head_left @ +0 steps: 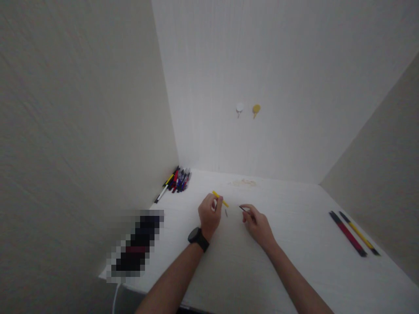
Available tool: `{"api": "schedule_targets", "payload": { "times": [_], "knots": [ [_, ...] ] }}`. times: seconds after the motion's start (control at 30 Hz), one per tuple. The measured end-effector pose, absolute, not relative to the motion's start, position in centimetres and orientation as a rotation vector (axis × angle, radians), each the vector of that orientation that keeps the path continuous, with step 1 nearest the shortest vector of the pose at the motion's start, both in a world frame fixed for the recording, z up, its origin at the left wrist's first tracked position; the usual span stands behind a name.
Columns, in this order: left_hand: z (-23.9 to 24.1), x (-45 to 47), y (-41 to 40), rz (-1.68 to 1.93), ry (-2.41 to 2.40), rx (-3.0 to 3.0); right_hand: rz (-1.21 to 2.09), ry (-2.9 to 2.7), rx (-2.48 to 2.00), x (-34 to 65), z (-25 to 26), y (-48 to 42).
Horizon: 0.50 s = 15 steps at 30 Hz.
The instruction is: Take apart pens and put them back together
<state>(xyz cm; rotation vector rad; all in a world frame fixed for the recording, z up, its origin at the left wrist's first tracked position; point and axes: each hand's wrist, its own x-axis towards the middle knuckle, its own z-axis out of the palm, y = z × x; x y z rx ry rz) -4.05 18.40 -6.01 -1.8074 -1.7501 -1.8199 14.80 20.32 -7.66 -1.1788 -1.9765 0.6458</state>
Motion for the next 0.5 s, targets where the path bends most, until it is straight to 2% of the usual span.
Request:
{"api": "schedule_targets", "payload": {
  "times": [0.3,0.5],
  "knots": [
    [-6.17,-4.17,18.55,-1.826,-1.806,-1.745,0.256,-2.080,-1.284,15.16,-8.32,20.87],
    [-6.17,-4.05,18.56,-1.826,-1.775,-1.752,0.364,-2.106,-1.273,15.13,-8.65,21.07]
  ]
}}
